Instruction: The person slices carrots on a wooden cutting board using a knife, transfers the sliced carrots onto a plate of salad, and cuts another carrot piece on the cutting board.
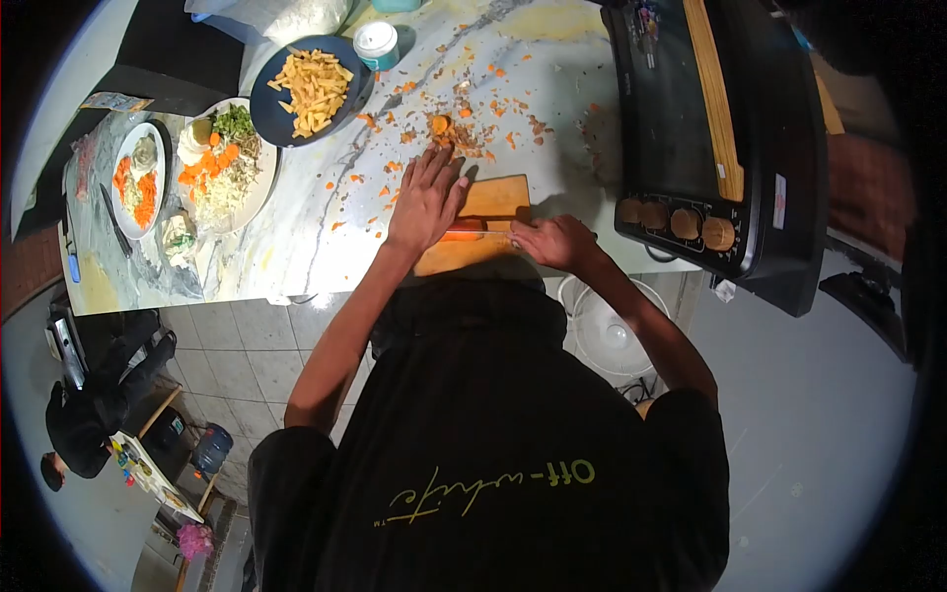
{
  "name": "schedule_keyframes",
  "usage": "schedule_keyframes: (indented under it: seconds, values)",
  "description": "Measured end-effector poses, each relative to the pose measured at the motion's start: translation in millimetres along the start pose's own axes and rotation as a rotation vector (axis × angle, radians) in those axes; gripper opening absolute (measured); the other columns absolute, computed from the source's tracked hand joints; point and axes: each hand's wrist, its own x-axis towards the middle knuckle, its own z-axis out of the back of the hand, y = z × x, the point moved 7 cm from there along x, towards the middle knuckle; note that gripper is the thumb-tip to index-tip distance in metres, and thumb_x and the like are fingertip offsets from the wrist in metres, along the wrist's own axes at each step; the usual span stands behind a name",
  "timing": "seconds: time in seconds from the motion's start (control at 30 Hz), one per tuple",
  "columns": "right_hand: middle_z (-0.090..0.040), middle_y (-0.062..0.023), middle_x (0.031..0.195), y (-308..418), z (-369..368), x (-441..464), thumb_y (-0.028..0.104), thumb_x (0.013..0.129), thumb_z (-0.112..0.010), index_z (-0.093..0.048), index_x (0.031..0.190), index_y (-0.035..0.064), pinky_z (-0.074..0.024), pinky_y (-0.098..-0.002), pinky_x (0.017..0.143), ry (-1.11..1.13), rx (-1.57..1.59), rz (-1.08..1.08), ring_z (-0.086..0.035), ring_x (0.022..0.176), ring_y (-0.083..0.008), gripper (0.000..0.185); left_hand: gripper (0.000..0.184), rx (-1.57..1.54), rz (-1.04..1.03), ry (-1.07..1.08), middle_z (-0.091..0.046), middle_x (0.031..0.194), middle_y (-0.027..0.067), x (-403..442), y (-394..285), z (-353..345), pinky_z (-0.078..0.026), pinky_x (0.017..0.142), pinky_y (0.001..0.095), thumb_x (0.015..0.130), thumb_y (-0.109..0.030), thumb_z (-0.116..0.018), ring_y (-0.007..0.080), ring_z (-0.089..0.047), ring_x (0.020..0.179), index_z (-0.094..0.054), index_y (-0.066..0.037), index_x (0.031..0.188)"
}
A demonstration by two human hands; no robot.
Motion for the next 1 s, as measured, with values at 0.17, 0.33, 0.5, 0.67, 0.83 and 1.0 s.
schedule_keyframes:
  seconds: [0.17, 0.33, 0.5, 0.67, 0.83, 1.0]
  values:
    - [-0.06, -0.0084, 0.06, -8.6, -2.8, -1.1, 0.037, 0.099, -0.066, -0.075, 0.109, 0.0175, -0.053, -0.0402, 0.055, -0.209, -0.084, 0.125, -0.065, 0.056, -0.0277, 0.023, 0.046, 0.091, 0.028, 0.002, -0.045, 0.159, 0.0197, 8.5, 6.6, -3.9, -0.026, 0.123, 0.0607, 0.109, -0.035, -0.046, 0.0403, -0.032, 0.153, -0.062, -0.004, 0.139]
    - [-0.063, -0.003, 0.065, 0.5, -2.2, -13.2, 0.034, 0.097, -0.069, -0.074, 0.116, 0.0208, -0.0523, -0.0363, 0.056, -0.392, -0.307, 0.252, -0.064, 0.056, -0.0225, 0.024, 0.051, 0.139, 0.087, 0.043, -0.036, 0.165, 0.0183, 4.5, 8.0, -5.6, -0.019, 0.124, 0.0637, 0.111, -0.04, -0.042, 0.0417, -0.022, 0.157, -0.057, -0.007, 0.147]
    - [-0.07, -0.0036, 0.072, 10.4, -8.9, -18.1, 0.028, 0.093, -0.072, -0.071, 0.12, 0.0231, -0.0511, -0.0346, 0.057, -0.243, -0.226, 0.24, -0.067, 0.059, -0.0228, 0.027, 0.05, 0.117, 0.127, 0.083, -0.033, 0.168, 0.0155, -8.2, 4.2, -8.9, -0.016, 0.125, 0.0637, 0.111, -0.039, -0.041, 0.0416, -0.019, 0.158, -0.054, -0.011, 0.15]
    - [-0.067, -0.0098, 0.069, 11.6, -28.2, -22.9, 0.022, 0.092, -0.072, -0.065, 0.111, 0.0148, -0.0548, -0.0429, 0.052, 0.001, -0.033, 0.08, -0.07, 0.059, -0.0314, 0.022, 0.049, 0.101, 0.075, 0.103, -0.034, 0.168, 0.0134, -20.8, 0.0, -15.9, -0.017, 0.126, 0.0617, 0.111, -0.037, -0.041, 0.0387, -0.021, 0.158, -0.053, -0.013, 0.152]
    - [-0.063, -0.0112, 0.065, 19.5, -17.8, -20.6, 0.024, 0.095, -0.07, -0.063, 0.103, 0.0124, -0.0548, -0.0434, 0.049, 0.005, 0.029, 0.046, -0.068, 0.056, -0.032, 0.015, 0.043, -0.008, 0.045, 0.107, -0.045, 0.161, 0.014, -18.4, 0.3, -6.6, -0.023, 0.125, 0.06, 0.111, -0.03, -0.044, 0.0361, -0.032, 0.154, -0.057, -0.01, 0.147]
    - [-0.058, -0.0094, 0.06, 21.4, -5.7, -12.7, 0.027, 0.101, -0.064, -0.064, 0.099, 0.0129, -0.0533, -0.0432, 0.047, -0.057, -0.037, 0.082, -0.064, 0.051, -0.0303, 0.015, 0.042, -0.079, 0.075, 0.135, -0.047, 0.158, 0.017, -11.7, 9.8, -8.3, -0.025, 0.124, 0.0593, 0.11, -0.028, -0.046, 0.0378, -0.034, 0.153, -0.058, -0.008, 0.145]
